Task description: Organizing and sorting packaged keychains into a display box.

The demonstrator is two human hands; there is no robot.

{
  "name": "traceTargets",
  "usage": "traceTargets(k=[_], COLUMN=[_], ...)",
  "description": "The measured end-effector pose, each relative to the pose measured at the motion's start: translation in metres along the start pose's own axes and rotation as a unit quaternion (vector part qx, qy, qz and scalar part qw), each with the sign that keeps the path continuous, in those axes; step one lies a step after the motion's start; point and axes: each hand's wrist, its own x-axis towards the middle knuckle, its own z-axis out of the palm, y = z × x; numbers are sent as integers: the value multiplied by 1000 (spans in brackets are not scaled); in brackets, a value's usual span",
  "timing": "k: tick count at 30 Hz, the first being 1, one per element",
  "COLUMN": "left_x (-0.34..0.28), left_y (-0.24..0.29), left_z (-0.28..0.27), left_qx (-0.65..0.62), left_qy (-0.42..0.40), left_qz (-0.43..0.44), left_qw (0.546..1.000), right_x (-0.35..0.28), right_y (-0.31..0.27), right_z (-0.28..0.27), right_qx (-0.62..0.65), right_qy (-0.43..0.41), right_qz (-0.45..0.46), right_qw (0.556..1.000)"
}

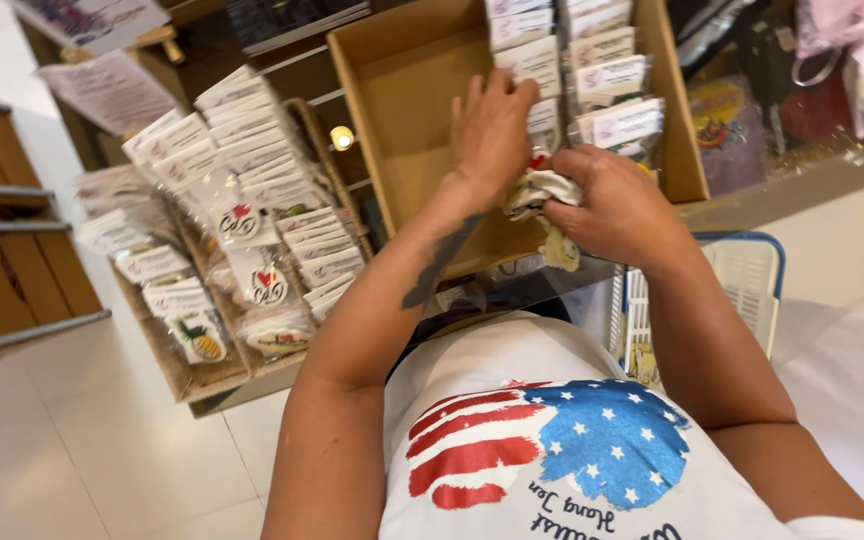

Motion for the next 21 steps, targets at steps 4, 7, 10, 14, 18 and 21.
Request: traceTargets(k=[4,7,10,14,18,21], left_x=[-6,-23,-53,-103,-153,-174], left_y=[3,4,-11,-52,-100,-124], left_z=[-34,-78,-124,-183,-217,-225], left_qx=[15,-32,-62,-90,-9,48], left_qy=[15,26,17,86,199,209], left_qz=[3,-21,-33,-110,-254,-343], left_qw=[1000,999,997,986,946,914], right_x=[2,5,6,9,12,14], right_y=[-5,-14,-26,-40,-51,-69], right_z=[2,1,-1,0,6,7], right_qx=[1,-9,15,48,38,37], right_qy=[0,-8,-16,-18,-33,-54], right_qz=[-35,-24,-9,-43,-66,-62], right_qw=[999,1000,1000,998,997,996])
